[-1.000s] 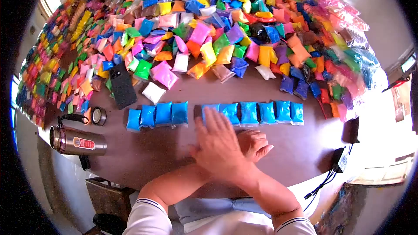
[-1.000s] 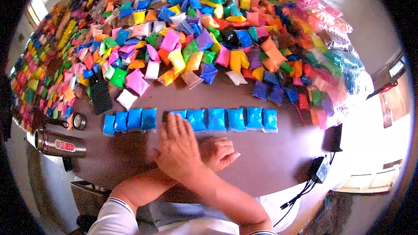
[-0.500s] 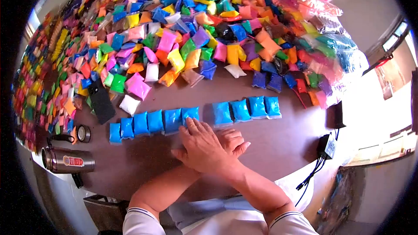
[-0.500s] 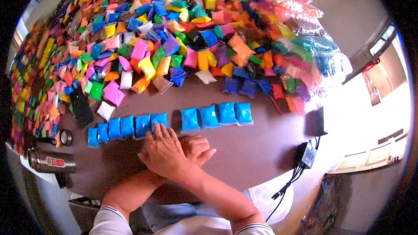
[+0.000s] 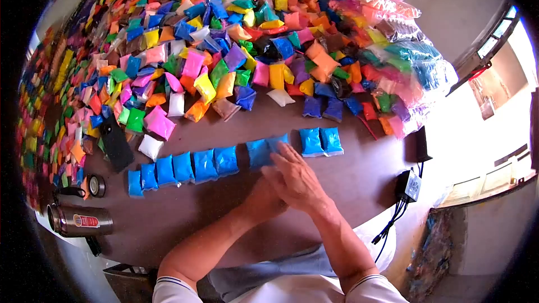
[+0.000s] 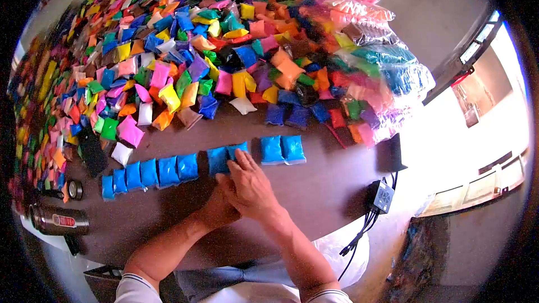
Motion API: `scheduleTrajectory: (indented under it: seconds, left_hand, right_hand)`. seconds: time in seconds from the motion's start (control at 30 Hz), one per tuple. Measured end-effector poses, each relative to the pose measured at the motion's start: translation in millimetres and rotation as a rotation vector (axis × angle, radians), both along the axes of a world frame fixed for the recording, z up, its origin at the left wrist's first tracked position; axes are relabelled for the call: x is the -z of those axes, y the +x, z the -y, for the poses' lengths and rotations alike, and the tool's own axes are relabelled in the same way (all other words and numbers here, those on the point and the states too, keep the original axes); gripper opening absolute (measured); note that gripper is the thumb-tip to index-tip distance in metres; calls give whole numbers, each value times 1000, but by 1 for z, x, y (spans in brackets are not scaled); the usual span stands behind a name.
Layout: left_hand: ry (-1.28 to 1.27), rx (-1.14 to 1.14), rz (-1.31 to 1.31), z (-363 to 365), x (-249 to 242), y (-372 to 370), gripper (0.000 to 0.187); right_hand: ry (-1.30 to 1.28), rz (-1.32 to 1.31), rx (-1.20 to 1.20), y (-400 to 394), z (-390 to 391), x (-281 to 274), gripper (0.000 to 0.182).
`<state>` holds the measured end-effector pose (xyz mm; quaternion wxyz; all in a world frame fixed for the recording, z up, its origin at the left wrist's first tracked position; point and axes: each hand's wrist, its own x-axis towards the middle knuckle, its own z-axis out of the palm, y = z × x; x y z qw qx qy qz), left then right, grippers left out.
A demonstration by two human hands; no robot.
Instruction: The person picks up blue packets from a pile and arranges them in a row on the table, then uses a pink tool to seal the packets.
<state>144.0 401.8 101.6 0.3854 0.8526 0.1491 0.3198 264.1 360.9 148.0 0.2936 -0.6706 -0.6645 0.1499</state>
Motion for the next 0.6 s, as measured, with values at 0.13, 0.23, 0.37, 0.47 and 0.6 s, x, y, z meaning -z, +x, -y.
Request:
scheduleTrajectory:
  seconds: [0.13,0.23,0.37,0.47,0.6]
  left_hand:
    - [-44,-74,69,2,-2,1,43]
    - [-54,75,-16,-3,-4,-2,35]
    - [117,-19,-118,-1,-3,1,19]
    - [92,-28,-72,0,-6,1,28]
    - [112,-17,-8,0,-6,3,33]
  right_hand:
    - [-62,-165,-38,-8,-3,-11,47]
    - [78,-30,76,14,1,-16,44]
    - [128,98,400,70,20,-2,41]
    - [103,121,496,100,32,15,44]
    - [82,162,404,95,28,31,49]
